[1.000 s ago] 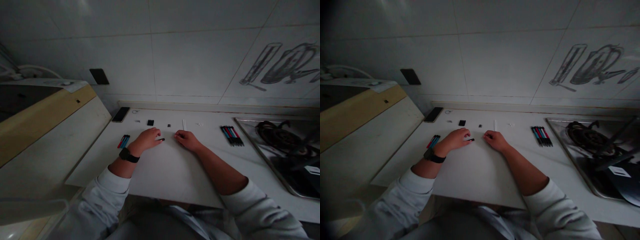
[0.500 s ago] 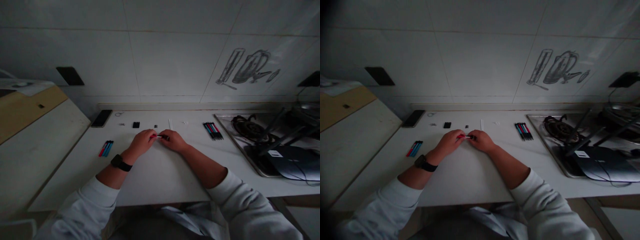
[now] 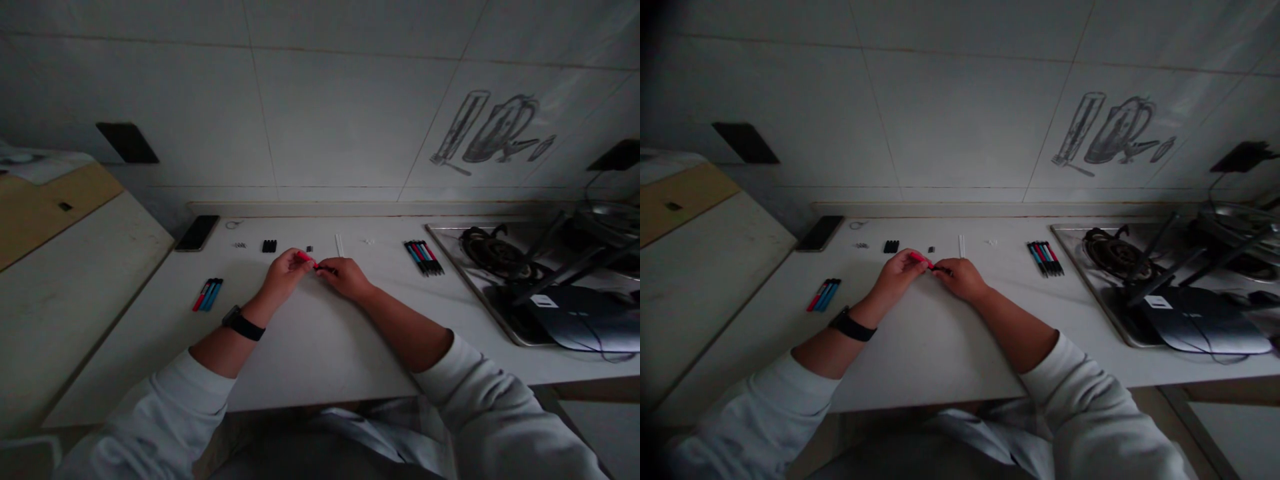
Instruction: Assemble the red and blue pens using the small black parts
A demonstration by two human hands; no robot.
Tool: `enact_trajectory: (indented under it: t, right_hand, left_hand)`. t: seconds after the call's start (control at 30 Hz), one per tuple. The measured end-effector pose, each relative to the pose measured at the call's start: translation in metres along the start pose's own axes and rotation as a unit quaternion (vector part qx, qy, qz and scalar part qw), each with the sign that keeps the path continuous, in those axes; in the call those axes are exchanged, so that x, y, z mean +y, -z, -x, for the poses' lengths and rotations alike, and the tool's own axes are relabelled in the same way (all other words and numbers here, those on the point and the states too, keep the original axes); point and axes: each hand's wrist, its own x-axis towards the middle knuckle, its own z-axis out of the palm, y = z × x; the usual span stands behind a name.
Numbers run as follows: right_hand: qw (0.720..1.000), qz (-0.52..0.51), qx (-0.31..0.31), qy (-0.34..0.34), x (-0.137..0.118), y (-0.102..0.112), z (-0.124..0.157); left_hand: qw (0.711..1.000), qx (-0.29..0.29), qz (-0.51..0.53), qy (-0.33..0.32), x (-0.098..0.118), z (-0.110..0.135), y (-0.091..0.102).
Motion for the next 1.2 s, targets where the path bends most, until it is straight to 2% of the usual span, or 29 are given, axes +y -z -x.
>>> enact_trajectory:
  t: [0.13,0.2,0.33,0.4,0.47,0.53,0.6,0.63,0.73,0.83,1.07,1.2]
  right_hand:
    - [1.000,-0.020,-0.014,-0.007,-0.002,0.000,0.000]
    - [0.998,-0.054,-0.022,-0.017,-0.004,-0.001,0.001]
    - [0.983,-0.158,-0.080,-0.042,-0.006,-0.005,0.002]
    - [0.982,-0.161,-0.084,-0.049,-0.003,-0.004,0.002]
    - [0.992,-0.112,-0.031,-0.053,0.003,0.003,0.002]
    - [0.995,-0.033,0.064,-0.065,0.012,0.013,0.000]
    - [0.983,0.057,0.146,-0.098,0.025,0.025,-0.001]
    - [0.975,0.100,0.159,-0.119,0.031,0.029,-0.002]
    - [0.966,0.180,0.116,-0.147,0.048,0.036,-0.003]
    - [0.965,0.210,0.085,-0.134,0.054,0.035,-0.004]
    - [0.958,0.246,0.079,-0.128,0.050,0.035,-0.003]
    - [0.959,0.253,0.053,-0.119,0.046,0.038,-0.001]
  left_hand:
    - [1.000,-0.001,0.027,0.004,0.001,0.001,-0.001]
    - [0.999,-0.005,0.032,0.003,0.003,0.001,-0.001]
    - [0.998,-0.025,0.059,-0.002,0.007,0.002,-0.002]
    - [0.997,-0.023,0.079,0.001,0.007,0.003,-0.002]
    - [0.996,-0.009,0.090,0.009,0.006,0.002,-0.001]
    - [0.996,0.005,0.088,0.022,0.004,0.001,0.001]
    - [0.996,0.010,0.079,0.036,0.001,0.000,0.003]
    - [0.996,0.009,0.076,0.042,-0.001,0.000,0.003]
    - [0.996,0.004,0.063,0.056,-0.004,-0.001,0.004]
    - [0.996,-0.004,0.050,0.068,-0.005,0.000,0.003]
    - [0.996,-0.014,0.035,0.076,-0.004,0.000,0.002]
    - [0.997,-0.020,0.022,0.071,-0.004,0.001,0.001]
